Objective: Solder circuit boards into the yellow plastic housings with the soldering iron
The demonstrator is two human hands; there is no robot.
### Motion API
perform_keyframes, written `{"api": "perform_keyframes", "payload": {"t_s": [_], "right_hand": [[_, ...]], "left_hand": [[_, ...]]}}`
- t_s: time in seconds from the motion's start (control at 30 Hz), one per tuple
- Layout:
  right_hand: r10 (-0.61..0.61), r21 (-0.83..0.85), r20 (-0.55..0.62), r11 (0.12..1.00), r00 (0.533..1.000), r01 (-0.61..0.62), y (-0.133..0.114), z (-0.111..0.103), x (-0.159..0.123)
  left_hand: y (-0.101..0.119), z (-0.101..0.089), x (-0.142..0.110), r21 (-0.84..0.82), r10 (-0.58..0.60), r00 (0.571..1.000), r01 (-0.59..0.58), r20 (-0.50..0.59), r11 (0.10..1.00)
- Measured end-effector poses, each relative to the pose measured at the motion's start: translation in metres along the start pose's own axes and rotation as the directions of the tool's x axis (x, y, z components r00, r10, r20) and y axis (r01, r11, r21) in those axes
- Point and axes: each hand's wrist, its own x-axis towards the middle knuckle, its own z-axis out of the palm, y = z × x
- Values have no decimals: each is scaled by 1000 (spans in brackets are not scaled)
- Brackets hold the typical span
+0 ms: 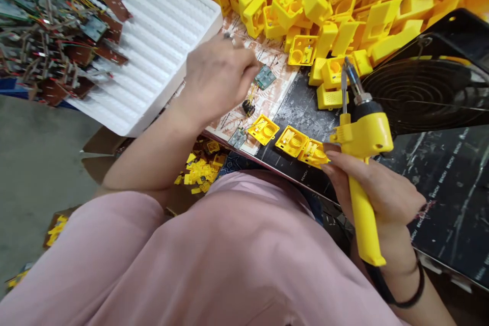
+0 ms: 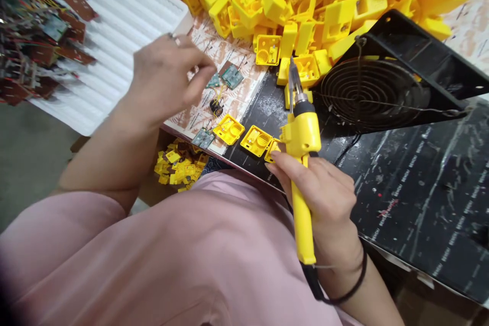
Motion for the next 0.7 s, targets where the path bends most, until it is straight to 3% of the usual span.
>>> {"api": "perform_keyframes", "payload": {"t_s": [0.1,0.17,0.23,0.33,0.43,0.5,0.63,0.7], "right_hand": [[-150,-64,-30,987,988,148,7,13,4],[-173,-84,-8,982,985,172,12,22,5],[-151,-74,20,986,988,152,17,28,4],[-155,-36,60,987,986,158,19,35,0],[-144,7,91,990,985,144,15,44,2],[-128,-9,109,991,986,130,9,50,7],[-168,-7,78,986,983,169,-1,59,14],[-183,11,5,983,983,183,-2,55,14]], "left_hand": [[-16,34,38,-117,31,998,-25,46,993],[-19,49,51,-155,25,991,-4,129,988],[-18,46,54,-128,13,979,13,203,992],[-16,13,50,-151,98,940,-50,327,987],[-18,-25,49,-298,300,868,-187,397,936],[-14,-41,48,-373,438,797,-289,416,881],[10,-47,23,-334,622,593,-530,511,780],[17,-45,3,-284,648,563,-602,513,747]]}}
